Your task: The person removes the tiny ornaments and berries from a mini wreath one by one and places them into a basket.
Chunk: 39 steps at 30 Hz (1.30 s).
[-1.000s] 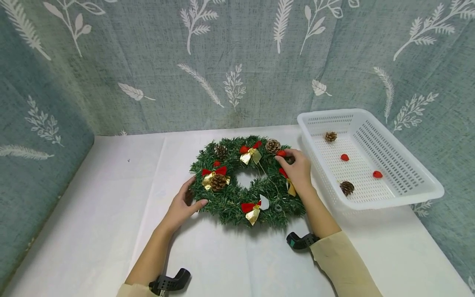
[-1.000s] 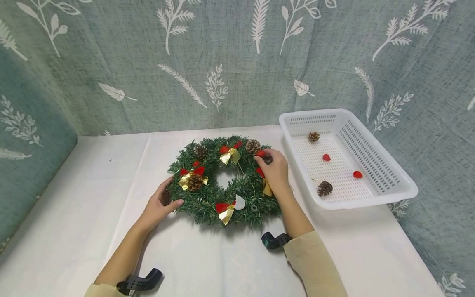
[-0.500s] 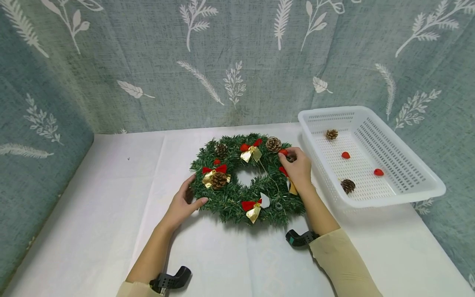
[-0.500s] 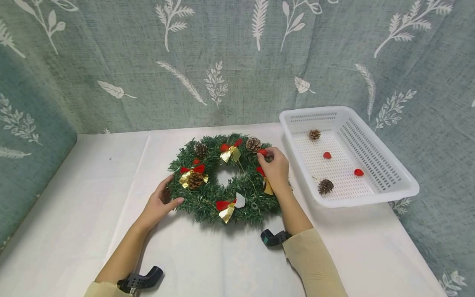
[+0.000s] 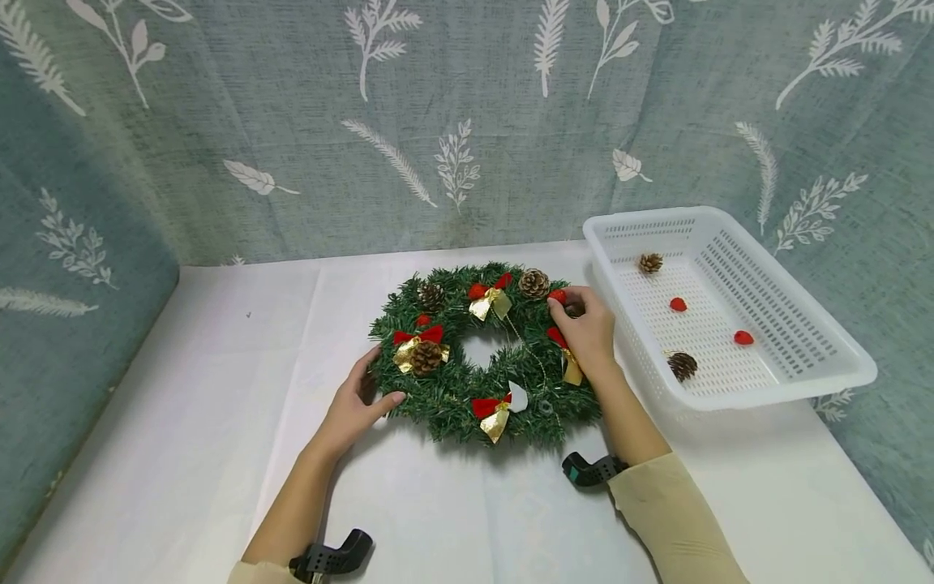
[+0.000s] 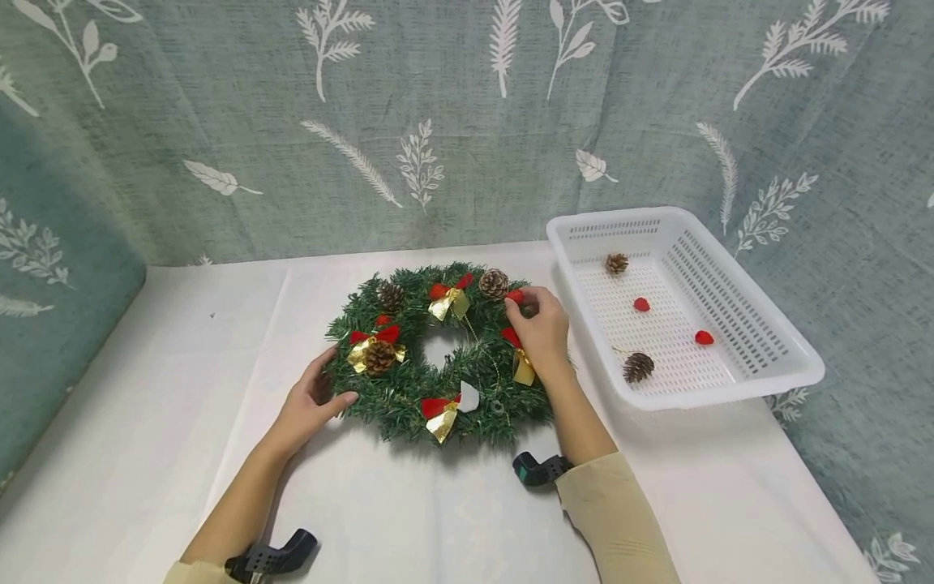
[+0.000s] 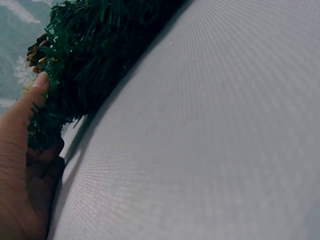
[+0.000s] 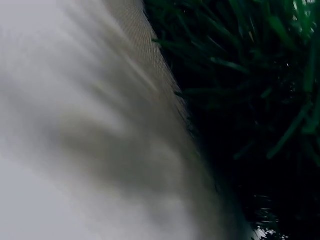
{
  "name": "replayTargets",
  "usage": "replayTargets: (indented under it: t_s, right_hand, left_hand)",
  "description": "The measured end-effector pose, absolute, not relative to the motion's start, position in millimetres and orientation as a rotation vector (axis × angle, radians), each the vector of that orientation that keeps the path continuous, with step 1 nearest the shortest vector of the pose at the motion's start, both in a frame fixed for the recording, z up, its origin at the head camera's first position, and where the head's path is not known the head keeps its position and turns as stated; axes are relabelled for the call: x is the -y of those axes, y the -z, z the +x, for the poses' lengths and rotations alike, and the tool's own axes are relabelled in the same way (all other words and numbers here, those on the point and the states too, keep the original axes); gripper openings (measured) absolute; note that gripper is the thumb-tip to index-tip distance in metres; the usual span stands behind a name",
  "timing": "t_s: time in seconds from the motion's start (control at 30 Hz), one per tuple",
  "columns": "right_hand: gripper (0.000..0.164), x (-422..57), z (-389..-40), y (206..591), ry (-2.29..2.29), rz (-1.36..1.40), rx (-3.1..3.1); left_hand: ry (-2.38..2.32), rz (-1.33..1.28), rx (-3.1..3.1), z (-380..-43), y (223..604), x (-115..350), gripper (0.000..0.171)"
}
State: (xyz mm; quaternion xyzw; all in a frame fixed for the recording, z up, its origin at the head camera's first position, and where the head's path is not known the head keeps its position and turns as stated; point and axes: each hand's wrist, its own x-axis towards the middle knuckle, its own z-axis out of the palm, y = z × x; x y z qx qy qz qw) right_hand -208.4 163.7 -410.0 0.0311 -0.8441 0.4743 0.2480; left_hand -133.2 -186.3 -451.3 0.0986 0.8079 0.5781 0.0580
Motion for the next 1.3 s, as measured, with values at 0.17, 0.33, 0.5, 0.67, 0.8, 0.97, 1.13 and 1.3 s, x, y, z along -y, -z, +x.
replayTargets:
  t_s: [0.17, 0.33, 0.5, 0.67, 0.8, 0.97, 1.13, 1.3]
  right_hand:
    - [0.024, -163, -204, 403, -1.293, 0.081, 2.329]
    - [0.025, -160, -202, 394, -1.269, 0.105, 2.346]
    - [0.024, -160, -196, 382, -1.265, 0.131, 2.322]
    - [0.024, -161, -188, 370, -1.243, 0.183, 2.276]
    - [0.024, -162, -182, 361, -1.246, 0.218, 2.250]
    - [0.022, -162, -173, 351, -1.279, 0.215, 2.197]
    - [0.022, -165, -167, 341, -1.266, 0.242, 2.128]
    - [0.021, -171, -161, 332, -1.247, 0.276, 2.073]
  left_hand:
    - [-1.750, 0.301, -2.443, -132, 451, 186, 0.082]
    - [-1.757, 0.286, -2.438, -132, 448, 185, 0.082]
    - [-1.766, 0.271, -2.436, -131, 448, 185, 0.082]
    - [-1.772, 0.274, -2.436, -132, 448, 185, 0.082]
    - [-1.773, 0.281, -2.437, -133, 449, 186, 0.082]
    - [-1.767, 0.288, -2.437, -133, 449, 186, 0.082]
    - [-1.765, 0.290, -2.436, -133, 450, 186, 0.082]
    - [-1.773, 0.293, -2.428, -133, 450, 185, 0.082]
